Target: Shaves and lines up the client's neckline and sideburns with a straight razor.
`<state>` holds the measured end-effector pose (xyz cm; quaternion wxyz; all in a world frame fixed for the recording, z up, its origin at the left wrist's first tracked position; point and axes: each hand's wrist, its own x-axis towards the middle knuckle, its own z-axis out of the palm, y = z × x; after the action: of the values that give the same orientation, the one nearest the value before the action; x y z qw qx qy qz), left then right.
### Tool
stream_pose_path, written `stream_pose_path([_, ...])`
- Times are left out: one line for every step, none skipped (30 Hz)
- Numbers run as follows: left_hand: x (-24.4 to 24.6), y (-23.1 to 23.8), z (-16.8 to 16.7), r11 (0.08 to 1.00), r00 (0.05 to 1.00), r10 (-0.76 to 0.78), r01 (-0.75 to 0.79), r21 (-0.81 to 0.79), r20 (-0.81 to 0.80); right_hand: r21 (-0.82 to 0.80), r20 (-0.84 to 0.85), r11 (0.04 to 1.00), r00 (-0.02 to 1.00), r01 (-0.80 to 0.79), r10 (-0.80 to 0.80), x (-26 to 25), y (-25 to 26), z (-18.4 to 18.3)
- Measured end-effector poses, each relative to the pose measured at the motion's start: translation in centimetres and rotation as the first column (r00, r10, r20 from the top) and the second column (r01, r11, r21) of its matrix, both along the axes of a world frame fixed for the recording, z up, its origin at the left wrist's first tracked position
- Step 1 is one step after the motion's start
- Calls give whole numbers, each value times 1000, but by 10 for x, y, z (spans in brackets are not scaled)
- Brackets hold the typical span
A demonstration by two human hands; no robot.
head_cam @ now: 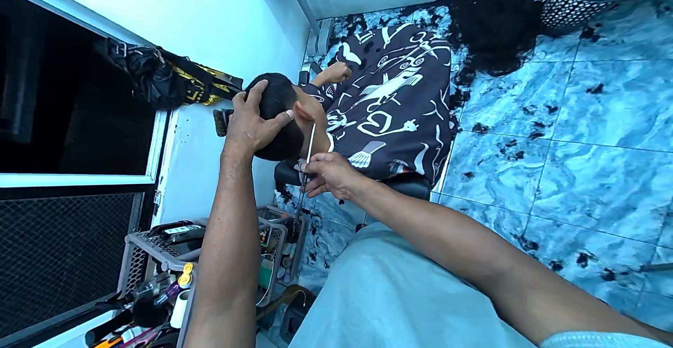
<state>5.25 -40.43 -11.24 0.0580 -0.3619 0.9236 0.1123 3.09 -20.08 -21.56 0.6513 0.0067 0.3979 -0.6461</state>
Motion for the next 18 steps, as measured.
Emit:
stream_pose_path([0, 1, 0, 1000, 1000, 3, -3, -1, -2, 13, 35, 1000, 999, 10, -10, -2, 0, -1])
stream_pose_path([0, 2, 1, 1000, 1000, 4, -4, -2, -4, 12, 51, 1000, 999, 7, -8, -3, 0, -1])
stream_pose_path([0, 2, 1, 1000, 1000, 4, -4, -8, -5, 1, 47, 1000, 999, -10, 10, -4, 0, 0])
stream_pose_path([0, 2, 0, 1000, 1000, 3, -3, -13, -5, -14, 34, 999, 999, -39, 39, -5, 0, 2])
stream_pose_path([0, 2, 0, 1000, 1000, 5, -5, -18, -3, -22, 24, 998, 998, -61, 62, -6, 0, 4])
stream_pose_path([0, 3, 0, 1000, 1000, 12, -12, -18, -2, -18, 35, 997, 997, -73, 74, -7, -1, 3])
stream_pose_path([0, 3, 0, 1000, 1000, 21, -21, -17, 0, -3, 67, 998, 995, -70, 70, -8, -2, 1])
stream_pose_path([0, 4, 0, 999, 1000, 28, -28, -14, -2, 11, 106, 998, 992, -63, 61, -10, -1, -2])
stream_pose_path([-1, 4, -1, 999, 999, 34, -34, -20, -10, 18, 129, 998, 990, -62, 59, -13, 0, -4])
stream_pose_path([1, 4, -2, 999, 999, 29, -30, -34, -34, 11, 134, 997, 988, -75, 72, -17, 4, -5])
stream_pose_path([5, 5, -5, 998, 996, 6, -11, -65, -90, -9, 119, 995, 987, -104, 104, -22, 11, -5])
stream_pose_path([12, 8, -7, 994, 980, -38, 17, -106, -194, -35, 88, 990, 986, -138, 141, -29, 21, -4])
stream_pose_path([24, 17, -10, 987, 933, -100, 48, -156, -345, -60, 44, 983, 983, -173, 176, -37, 36, -2])
stream_pose_path([39, 31, -14, 966, 851, -190, 73, -247, -490, -79, -8, 978, 981, -195, 195, -49, 53, -1])
stream_pose_path([53, 51, -21, 935, 762, -293, 101, -341, -578, -91, -53, 977, 980, -195, 191, -62, 71, -2])
stream_pose_path([68, 78, -37, 913, 704, -372, 160, -375, -605, -88, -93, 981, 982, -175, 167, -76, 90, -5])
stream_pose_path([80, 108, -59, 904, 658, -423, 259, -341, -623, -76, -135, 986, 982, -145, 134, -88, 110, -9])
stream_pose_path([83, 135, -82, 884, 609, -464, 363, -295, -643, -54, -179, 993, 979, -106, 95, -98, 128, -14])
